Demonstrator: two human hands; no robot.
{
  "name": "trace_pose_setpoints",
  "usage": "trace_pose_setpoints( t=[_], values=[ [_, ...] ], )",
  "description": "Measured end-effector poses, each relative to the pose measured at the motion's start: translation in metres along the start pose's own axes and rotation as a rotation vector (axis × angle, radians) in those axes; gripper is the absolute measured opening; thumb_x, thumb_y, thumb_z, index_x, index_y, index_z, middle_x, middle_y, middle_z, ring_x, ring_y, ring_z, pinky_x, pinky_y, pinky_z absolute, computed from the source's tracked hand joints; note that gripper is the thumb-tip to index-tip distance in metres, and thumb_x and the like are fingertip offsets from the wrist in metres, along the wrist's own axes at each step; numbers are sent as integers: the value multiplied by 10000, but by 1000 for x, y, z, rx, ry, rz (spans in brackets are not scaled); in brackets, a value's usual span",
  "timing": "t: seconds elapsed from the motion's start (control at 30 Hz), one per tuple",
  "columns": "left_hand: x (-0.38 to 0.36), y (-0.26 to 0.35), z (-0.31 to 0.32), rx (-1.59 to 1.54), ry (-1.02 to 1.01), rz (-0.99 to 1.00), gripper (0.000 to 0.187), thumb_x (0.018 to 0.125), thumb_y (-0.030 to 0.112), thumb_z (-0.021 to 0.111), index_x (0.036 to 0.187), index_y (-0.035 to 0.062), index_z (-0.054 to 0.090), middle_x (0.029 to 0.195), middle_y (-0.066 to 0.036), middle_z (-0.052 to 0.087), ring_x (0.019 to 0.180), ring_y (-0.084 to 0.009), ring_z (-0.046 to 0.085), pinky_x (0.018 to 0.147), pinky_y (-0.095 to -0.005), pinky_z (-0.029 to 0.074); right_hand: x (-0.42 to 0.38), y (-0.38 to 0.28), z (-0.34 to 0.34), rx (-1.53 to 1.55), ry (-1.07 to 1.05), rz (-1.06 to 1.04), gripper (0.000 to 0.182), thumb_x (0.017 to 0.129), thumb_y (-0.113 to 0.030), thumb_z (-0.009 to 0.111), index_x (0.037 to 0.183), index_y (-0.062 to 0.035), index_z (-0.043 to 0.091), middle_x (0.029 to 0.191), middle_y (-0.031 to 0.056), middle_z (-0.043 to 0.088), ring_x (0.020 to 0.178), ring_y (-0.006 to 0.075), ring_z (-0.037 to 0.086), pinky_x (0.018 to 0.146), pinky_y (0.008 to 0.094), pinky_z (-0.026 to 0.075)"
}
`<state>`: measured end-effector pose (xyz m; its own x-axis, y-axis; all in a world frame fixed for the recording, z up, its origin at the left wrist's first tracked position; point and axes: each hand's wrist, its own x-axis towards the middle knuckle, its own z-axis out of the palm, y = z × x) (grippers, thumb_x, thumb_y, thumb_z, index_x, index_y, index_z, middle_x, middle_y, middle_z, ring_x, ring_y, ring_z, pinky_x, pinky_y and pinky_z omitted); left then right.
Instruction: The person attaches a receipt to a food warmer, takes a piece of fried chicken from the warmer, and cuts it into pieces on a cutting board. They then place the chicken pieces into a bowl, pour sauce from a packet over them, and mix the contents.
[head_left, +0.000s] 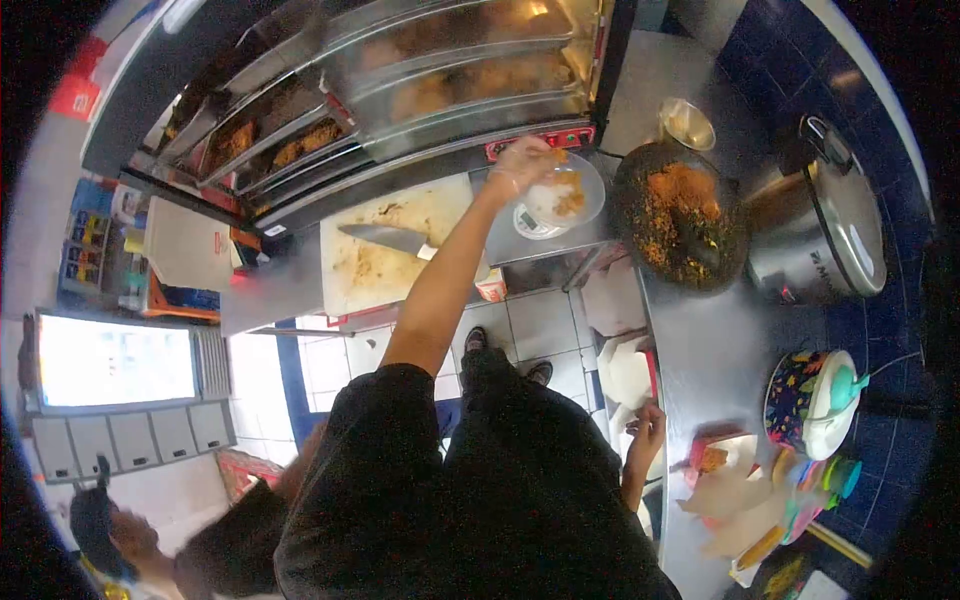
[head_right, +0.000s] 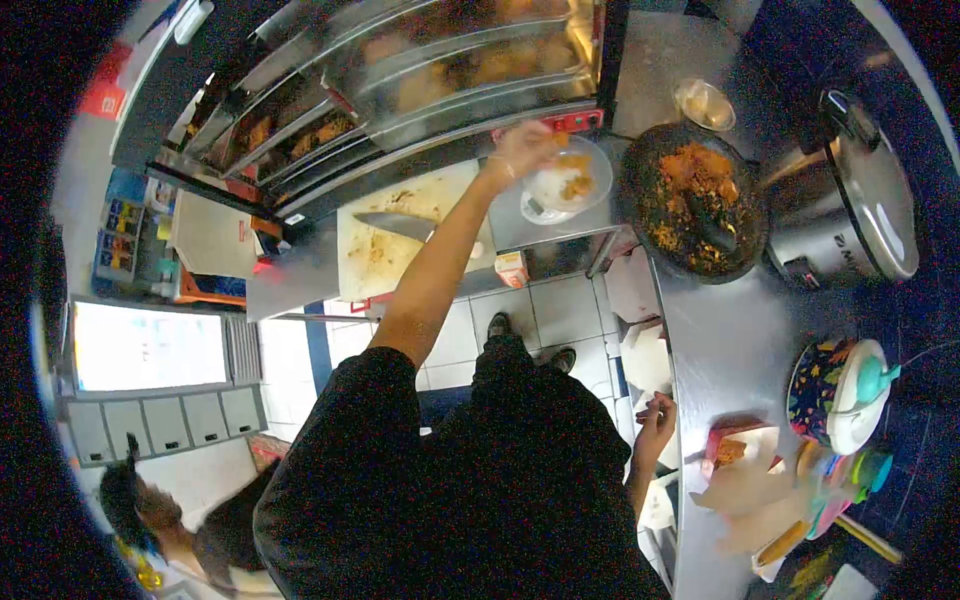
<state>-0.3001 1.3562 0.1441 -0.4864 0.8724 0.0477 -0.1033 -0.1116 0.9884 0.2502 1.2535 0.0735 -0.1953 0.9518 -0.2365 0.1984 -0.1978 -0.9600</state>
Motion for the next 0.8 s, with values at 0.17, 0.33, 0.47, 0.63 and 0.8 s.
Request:
trace_pose_setpoints(
  t=[0.17,0.33,0.47,0.63,0.8],
  values=[
    [-7,-7,-6,117,-44,-6,309,944,94,667,1229,21,575,1033,-103,665,845,-171,671,739,-329,597,12,-8,4,-9,-67,-13,171,1017,-157,555,1143,-45,586,934,64,618,664,107,583,594,247,474],
    [-11,-1,-3,186,-52,19,222,949,68,630,1170,54,633,1019,-79,664,814,-152,656,707,-307,578,11,-12,8,-11,-69,-42,169,1013,-143,562,1142,-38,587,927,60,621,652,98,577,587,247,473],
    [0,-14,-9,317,-204,48,251,928,69,630,1178,73,641,996,-53,662,811,-139,631,663,-299,556,10,1,3,5,-72,-68,166,1008,-139,570,1128,-27,595,953,62,624,652,101,581,588,247,476],
    [0,-6,-4,508,-235,-50,338,898,108,684,1230,71,632,1065,-36,666,920,-133,633,717,-290,565,6,-13,7,-33,-41,-13,207,1019,-223,562,1131,-51,591,876,31,608,680,87,548,608,236,451],
    [-13,33,19,863,-172,-42,424,912,333,680,1253,85,640,1171,-143,699,1088,-256,660,982,-338,488,3,-15,7,-25,-15,-19,192,1015,-188,563,1136,-43,591,881,39,609,676,100,574,602,237,470]
  ],
)
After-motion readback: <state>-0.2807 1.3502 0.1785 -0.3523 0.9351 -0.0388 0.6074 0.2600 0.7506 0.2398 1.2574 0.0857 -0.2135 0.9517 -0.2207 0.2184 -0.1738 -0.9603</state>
